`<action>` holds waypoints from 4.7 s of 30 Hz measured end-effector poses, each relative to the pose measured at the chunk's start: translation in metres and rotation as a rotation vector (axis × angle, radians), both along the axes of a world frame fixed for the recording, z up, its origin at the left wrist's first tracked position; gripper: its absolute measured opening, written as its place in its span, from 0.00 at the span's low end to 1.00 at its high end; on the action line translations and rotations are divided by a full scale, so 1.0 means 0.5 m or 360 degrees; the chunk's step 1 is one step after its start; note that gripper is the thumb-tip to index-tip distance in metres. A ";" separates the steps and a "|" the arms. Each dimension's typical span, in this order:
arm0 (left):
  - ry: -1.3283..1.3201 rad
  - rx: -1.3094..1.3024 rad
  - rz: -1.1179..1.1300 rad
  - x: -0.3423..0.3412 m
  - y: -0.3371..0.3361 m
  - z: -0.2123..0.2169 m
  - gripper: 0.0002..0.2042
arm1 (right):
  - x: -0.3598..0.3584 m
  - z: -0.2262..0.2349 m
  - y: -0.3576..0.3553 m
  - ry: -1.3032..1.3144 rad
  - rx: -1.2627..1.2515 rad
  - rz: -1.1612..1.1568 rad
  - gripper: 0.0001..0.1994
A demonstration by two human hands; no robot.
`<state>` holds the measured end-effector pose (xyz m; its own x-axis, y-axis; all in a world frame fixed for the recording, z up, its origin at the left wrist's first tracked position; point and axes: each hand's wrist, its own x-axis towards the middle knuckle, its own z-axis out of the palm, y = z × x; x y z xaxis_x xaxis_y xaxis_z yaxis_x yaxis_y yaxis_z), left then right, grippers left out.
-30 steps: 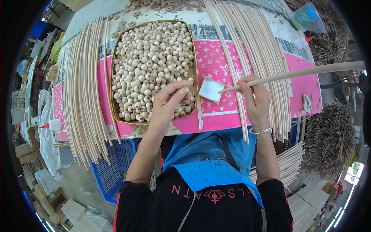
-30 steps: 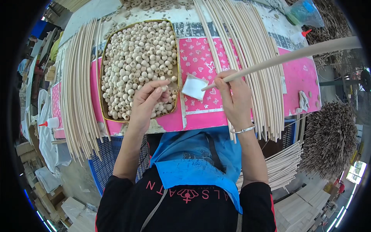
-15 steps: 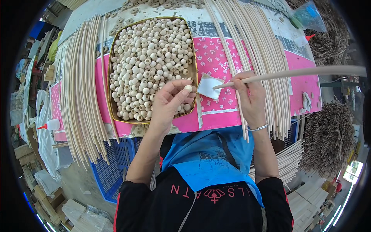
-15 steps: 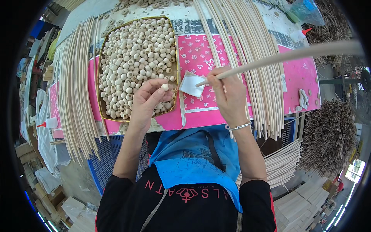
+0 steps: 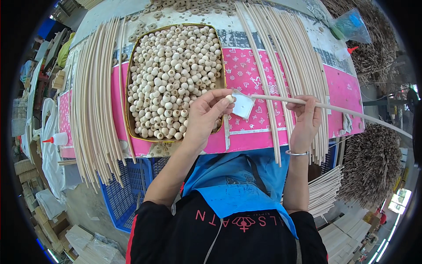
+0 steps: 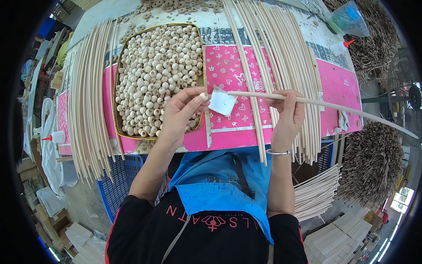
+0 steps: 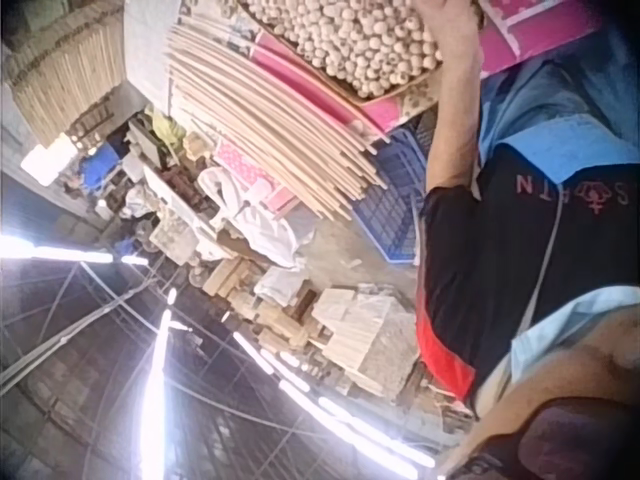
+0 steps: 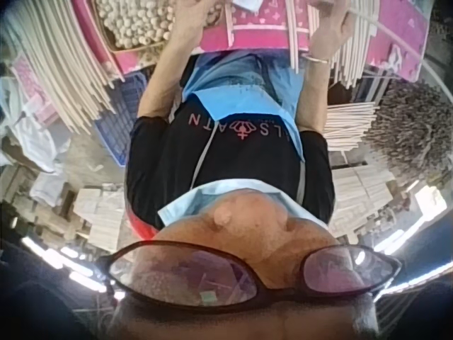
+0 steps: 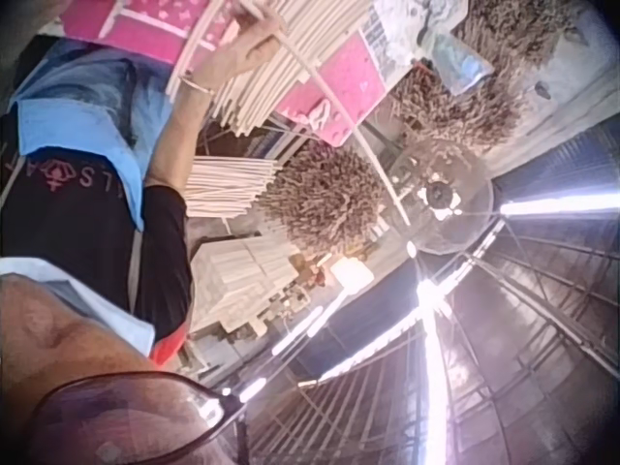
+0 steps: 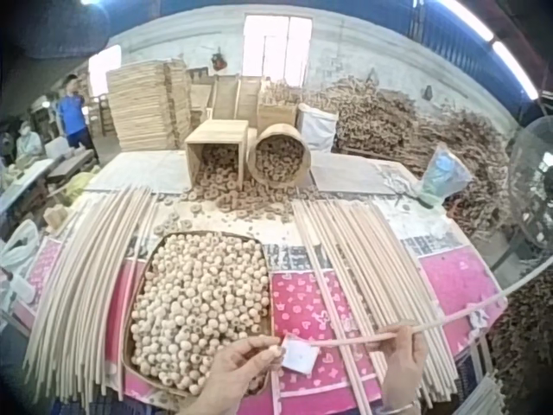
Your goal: Assembling wooden dowels by applying glue and attaching small wooden beads at a workbench in a workshop.
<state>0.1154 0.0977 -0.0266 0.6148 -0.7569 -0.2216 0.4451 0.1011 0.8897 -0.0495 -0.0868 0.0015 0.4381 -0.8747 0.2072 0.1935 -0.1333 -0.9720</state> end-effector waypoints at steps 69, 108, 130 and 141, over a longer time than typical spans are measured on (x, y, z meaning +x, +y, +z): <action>-0.0414 0.0029 0.0132 -0.011 -0.022 -0.001 0.11 | 0.010 0.049 -0.020 0.0126 -0.0070 -0.0020 0.15; 0.0233 -0.0193 -0.0088 -0.045 -0.046 0.015 0.14 | 0.007 0.061 0.017 -0.0087 -0.0186 0.0124 0.14; -0.0293 -0.0201 -0.0003 -0.044 -0.059 0.032 0.12 | -0.026 -0.005 0.097 -0.0386 -0.0368 0.0115 0.14; 0.0156 -0.0547 0.0237 -0.038 -0.095 0.032 0.24 | -0.113 0.062 0.139 0.0654 0.0438 0.0767 0.11</action>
